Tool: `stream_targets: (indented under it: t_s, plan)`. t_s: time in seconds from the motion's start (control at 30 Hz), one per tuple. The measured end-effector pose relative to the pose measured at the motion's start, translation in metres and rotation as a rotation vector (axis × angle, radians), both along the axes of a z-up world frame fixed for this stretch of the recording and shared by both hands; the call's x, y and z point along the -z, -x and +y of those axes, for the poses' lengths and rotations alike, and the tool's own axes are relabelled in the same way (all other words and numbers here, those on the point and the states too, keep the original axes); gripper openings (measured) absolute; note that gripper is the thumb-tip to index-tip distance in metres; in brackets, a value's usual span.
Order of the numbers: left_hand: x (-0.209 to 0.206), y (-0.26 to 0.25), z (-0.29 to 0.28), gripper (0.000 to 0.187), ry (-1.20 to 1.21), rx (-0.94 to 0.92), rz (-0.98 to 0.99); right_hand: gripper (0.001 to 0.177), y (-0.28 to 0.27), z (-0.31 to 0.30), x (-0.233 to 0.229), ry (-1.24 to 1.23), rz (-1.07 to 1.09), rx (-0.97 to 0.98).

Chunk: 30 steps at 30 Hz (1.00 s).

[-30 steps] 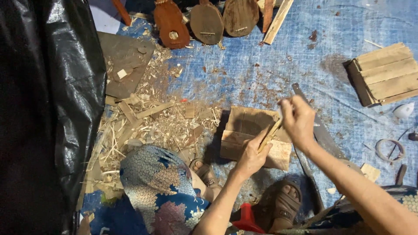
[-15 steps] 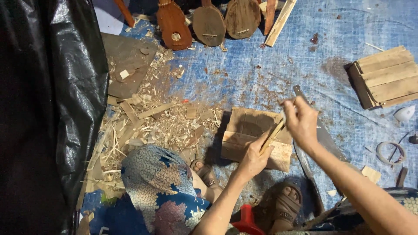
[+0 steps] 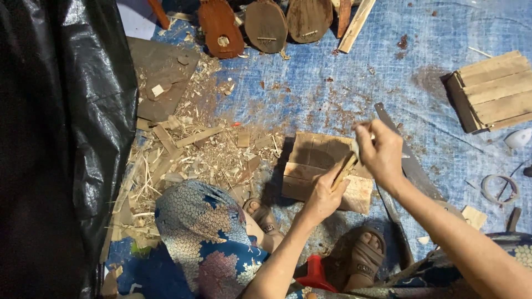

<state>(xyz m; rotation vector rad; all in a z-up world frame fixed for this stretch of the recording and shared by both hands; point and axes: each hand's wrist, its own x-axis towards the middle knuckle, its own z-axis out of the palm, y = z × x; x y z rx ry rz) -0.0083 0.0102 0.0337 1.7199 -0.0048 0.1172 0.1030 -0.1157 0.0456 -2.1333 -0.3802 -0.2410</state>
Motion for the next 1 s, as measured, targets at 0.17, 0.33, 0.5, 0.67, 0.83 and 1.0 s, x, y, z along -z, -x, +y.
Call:
stream_targets:
  t_s: [0.17,0.33,0.5,0.67,0.83,1.0]
  plan:
    - [0.004,0.0,0.002,0.052,-0.007,-0.002,0.001,0.024,0.0,0.0,-0.004,-0.022,0.103,0.078]
    - [0.008,0.001,0.0,0.052,0.008,-0.01,-0.005,0.02,-0.018,-0.01,0.031,0.056,0.0,0.077]
    - [0.007,-0.001,0.002,0.052,0.026,-0.004,-0.03,0.022,-0.018,-0.008,0.044,0.111,-0.076,0.063]
    - [0.016,0.002,0.005,0.05,0.056,0.012,-0.041,0.017,-0.036,-0.031,0.034,0.116,-0.03,0.154]
    - [0.032,-0.004,0.009,0.04,0.106,-0.069,0.019,0.017,-0.037,-0.045,0.009,-0.153,0.297,0.169]
    - [0.054,-0.004,0.038,0.026,0.797,-0.124,0.123,0.024,-0.063,-0.088,0.024,-0.466,0.718,0.052]
